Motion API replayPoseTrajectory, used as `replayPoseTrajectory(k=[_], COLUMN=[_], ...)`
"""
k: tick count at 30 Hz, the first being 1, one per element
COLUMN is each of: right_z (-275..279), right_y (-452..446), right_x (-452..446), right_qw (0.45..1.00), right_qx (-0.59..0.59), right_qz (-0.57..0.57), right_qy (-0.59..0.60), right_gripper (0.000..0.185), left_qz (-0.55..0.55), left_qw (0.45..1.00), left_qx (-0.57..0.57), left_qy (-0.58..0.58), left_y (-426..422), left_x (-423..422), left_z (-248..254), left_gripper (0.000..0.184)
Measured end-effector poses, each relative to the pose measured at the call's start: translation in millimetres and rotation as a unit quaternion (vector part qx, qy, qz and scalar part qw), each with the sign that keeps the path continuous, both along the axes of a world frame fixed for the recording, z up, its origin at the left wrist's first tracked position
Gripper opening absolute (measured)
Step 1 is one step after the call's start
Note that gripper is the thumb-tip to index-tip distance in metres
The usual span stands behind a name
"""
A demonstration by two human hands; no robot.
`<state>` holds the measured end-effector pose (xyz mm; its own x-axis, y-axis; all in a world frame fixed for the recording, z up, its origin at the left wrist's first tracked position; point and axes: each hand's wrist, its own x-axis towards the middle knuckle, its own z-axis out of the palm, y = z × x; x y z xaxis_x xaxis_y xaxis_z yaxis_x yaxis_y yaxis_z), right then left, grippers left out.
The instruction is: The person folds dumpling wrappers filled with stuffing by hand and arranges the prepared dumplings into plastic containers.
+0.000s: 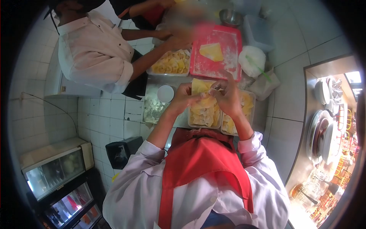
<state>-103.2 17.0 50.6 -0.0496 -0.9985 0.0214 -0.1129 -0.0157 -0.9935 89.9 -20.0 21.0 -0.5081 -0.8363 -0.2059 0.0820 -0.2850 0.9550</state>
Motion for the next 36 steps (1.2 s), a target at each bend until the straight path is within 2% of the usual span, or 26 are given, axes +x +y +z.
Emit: replayPoseTrajectory(k=[1,2,4,6,7,9,11,12,14,17,18,20,21,23,26,30,32,34,36], right_z=[-14.7,-29.4,-52.5,-82.2,-98.5,-119.5,-130.7,-131.3,-130.7,-146.3,-152.4,-164.5,-164.6,-164.6,-162.9,-135.1,-124.1,-134.6,-138.1], right_y=[0.9,3.2,17.3,28.8,32.9,36.9,25.2,16.8,-4.8,-36.1,-43.6,-51.6,-50.9,-50.0,-49.9,-46.9,-46.0,-46.7,-53.7], right_x=[-1.7,-3.2,-6.3,-9.2,-8.3,-6.4,-2.2,1.0,6.4,6.1,6.5,6.1,7.2,9.1,5.9,16.0,35.8,66.4,97.5], right_qw=[0.999,0.997,0.995,0.991,0.989,0.987,0.971,0.972,0.974,0.971,0.971,0.933,0.933,0.922,0.91,0.888,0.877,0.874,0.84], right_qx=[-0.016,-0.032,-0.003,0.023,0.023,0.03,-0.036,-0.034,-0.017,-0.016,-0.017,-0.031,-0.031,-0.006,-0.056,-0.026,-0.18,-0.208,-0.226], right_qz=[0.002,0.004,0.028,0.054,0.065,0.076,0.053,0.056,0.079,0.106,0.107,0.137,0.136,0.168,0.159,0.151,0.13,0.164,0.229], right_qy=[0.032,0.063,0.092,0.122,0.13,0.139,0.229,0.227,0.213,0.215,0.214,0.331,0.331,0.349,0.38,0.434,0.426,0.407,0.437], right_gripper=[0.071,0.064,0.059,0.055,0.052,0.05,0.044,0.044,0.04,0.037,0.037,0.038,0.038,0.039,0.042,0.039,0.037,0.04,0.043], left_qz=[0.005,0.008,-0.001,0.026,0.049,0.071,0.088,0.091,0.095,0.093,0.095,0.086,0.086,0.053,0.091,0.128,0.183,0.207,0.23], left_qw=[0.997,0.997,0.997,0.993,0.988,0.988,0.988,0.988,0.985,0.978,0.978,0.977,0.977,0.967,0.972,0.967,0.954,0.945,0.936], left_qx=[0.039,0.044,0.065,0.103,0.135,0.131,0.126,0.128,0.105,0.123,0.123,0.093,0.093,-0.018,-0.002,-0.002,-0.058,-0.073,-0.097], left_qy=[0.061,0.06,0.04,0.051,0.062,0.042,0.004,0.003,-0.096,-0.141,-0.142,-0.172,-0.172,-0.247,-0.217,-0.222,-0.231,-0.241,-0.25], left_y=[6.7,14.3,34.5,59.1,68.2,79.0,83.0,82.7,78.1,71.4,70.1,68.6,68.5,67.7,67.9,65.8,66.1,63.4,56.9], left_x=[0.1,0.3,-0.9,-1.7,-2.6,-2.0,3.4,7.0,13.6,17.6,18.3,17.9,19.0,21.0,20.6,35.0,45.7,56.5,58.8], left_z=[-15.7,-30.9,-61.6,-95.2,-99.9,-106.4,-109.4,-110.1,-111.4,-105.8,-101.8,-95.5,-98.6,-108.9,-113.2,-106.3,-105.2,-100.3,-96.3], left_gripper=[0.032,0.032,0.046,0.045,0.045,0.052,0.061,0.061,0.07,0.071,0.071,0.066,0.066,0.062,0.059,0.054,0.045,0.041,0.038])
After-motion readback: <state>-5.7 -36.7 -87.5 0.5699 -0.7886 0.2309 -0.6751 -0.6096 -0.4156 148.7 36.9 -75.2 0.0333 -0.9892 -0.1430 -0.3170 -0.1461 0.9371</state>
